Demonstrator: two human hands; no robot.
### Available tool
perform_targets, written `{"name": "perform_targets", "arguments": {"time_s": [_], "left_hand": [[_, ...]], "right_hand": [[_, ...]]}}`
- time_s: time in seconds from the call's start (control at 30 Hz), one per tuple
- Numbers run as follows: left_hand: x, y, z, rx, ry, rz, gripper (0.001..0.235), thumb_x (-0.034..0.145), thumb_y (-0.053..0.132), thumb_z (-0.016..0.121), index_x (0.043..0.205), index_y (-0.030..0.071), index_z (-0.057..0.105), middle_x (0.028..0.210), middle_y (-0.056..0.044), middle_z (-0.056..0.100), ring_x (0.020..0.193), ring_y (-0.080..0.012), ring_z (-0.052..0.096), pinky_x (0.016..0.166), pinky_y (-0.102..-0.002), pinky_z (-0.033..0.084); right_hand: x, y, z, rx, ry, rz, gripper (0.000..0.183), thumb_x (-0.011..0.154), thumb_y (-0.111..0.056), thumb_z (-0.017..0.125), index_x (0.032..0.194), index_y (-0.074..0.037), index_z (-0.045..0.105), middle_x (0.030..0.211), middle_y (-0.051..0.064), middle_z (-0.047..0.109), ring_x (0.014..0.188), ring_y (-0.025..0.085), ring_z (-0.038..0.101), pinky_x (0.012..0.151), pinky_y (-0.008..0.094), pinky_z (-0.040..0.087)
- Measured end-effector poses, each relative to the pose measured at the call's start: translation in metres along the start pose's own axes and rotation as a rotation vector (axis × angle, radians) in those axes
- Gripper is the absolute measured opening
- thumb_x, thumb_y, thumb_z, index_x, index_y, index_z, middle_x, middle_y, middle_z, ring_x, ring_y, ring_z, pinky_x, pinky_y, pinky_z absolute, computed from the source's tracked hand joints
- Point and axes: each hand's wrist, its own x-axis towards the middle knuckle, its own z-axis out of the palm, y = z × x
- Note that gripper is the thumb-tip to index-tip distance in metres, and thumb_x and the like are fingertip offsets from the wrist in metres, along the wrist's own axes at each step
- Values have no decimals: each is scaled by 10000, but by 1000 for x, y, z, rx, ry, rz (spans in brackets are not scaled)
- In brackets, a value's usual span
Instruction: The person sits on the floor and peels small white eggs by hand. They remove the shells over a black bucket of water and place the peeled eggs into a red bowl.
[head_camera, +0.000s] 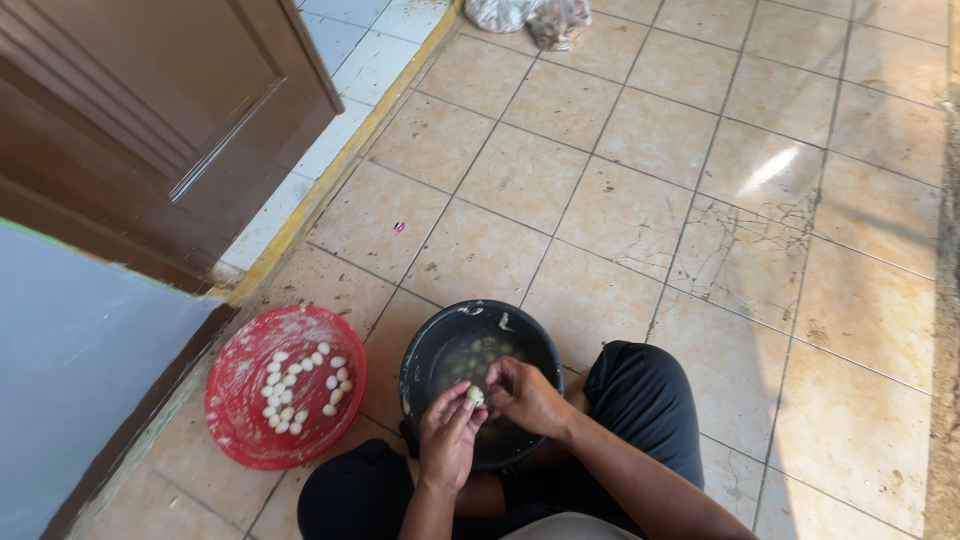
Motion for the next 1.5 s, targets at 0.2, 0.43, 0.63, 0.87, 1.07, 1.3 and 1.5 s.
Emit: {"name": "perform_targets", "arguments": {"time_s": [0.2,0.43,0.63,0.87,1.07,1.3,1.5], "left_hand": [[0,7,1,-185,-69,-22,315,977,32,639,1285,-34,618,1115,-126,699,967,-205,684,875,-345,581],[-2,8,1,-82,-85,-21,319,986,35,673,1299,-5,627,1153,-75,685,1034,-155,666,922,-331,572],[1,-1,-3,147,-43,90,302,952,-32,686,1252,-4,662,1099,-89,723,1008,-145,687,899,-317,589],[0,-7,-7,291,-33,137,298,939,-68,700,1231,-22,663,1106,-108,731,1010,-143,706,912,-301,605],[-5,-7,-5,284,-34,105,314,952,-29,703,1263,-30,660,1106,-118,732,1015,-162,702,902,-309,600],[-13,0,-5,-79,-120,-34,318,997,59,694,1306,0,648,1120,-89,705,992,-179,686,901,-327,586],[-8,-6,0,54,-71,5,304,980,32,697,1279,7,649,1121,-93,710,1008,-161,684,905,-332,592]], "right_hand": [[8,5,-11,-381,134,-109,147,971,-87,639,1099,-24,677,832,104,736,740,183,744,664,331,575],[-4,-27,-3,-308,-4,-292,186,899,-31,706,1084,-9,712,953,121,742,806,219,742,676,311,583],[-8,-53,6,-494,0,-427,182,888,-53,723,1066,-23,695,902,120,757,785,228,773,669,321,604],[-9,-56,13,-710,11,-580,236,829,-19,739,1058,-18,681,862,137,730,764,300,738,657,367,592],[-7,-44,11,-654,8,-519,148,845,-24,729,987,-30,689,846,119,735,752,264,749,655,346,599],[-5,-32,0,-455,124,-368,111,930,27,651,1025,8,705,958,128,741,822,222,754,708,325,597],[-16,-47,-6,-494,-31,-510,146,879,-4,718,1022,10,693,975,148,738,830,262,752,683,332,603]]}}
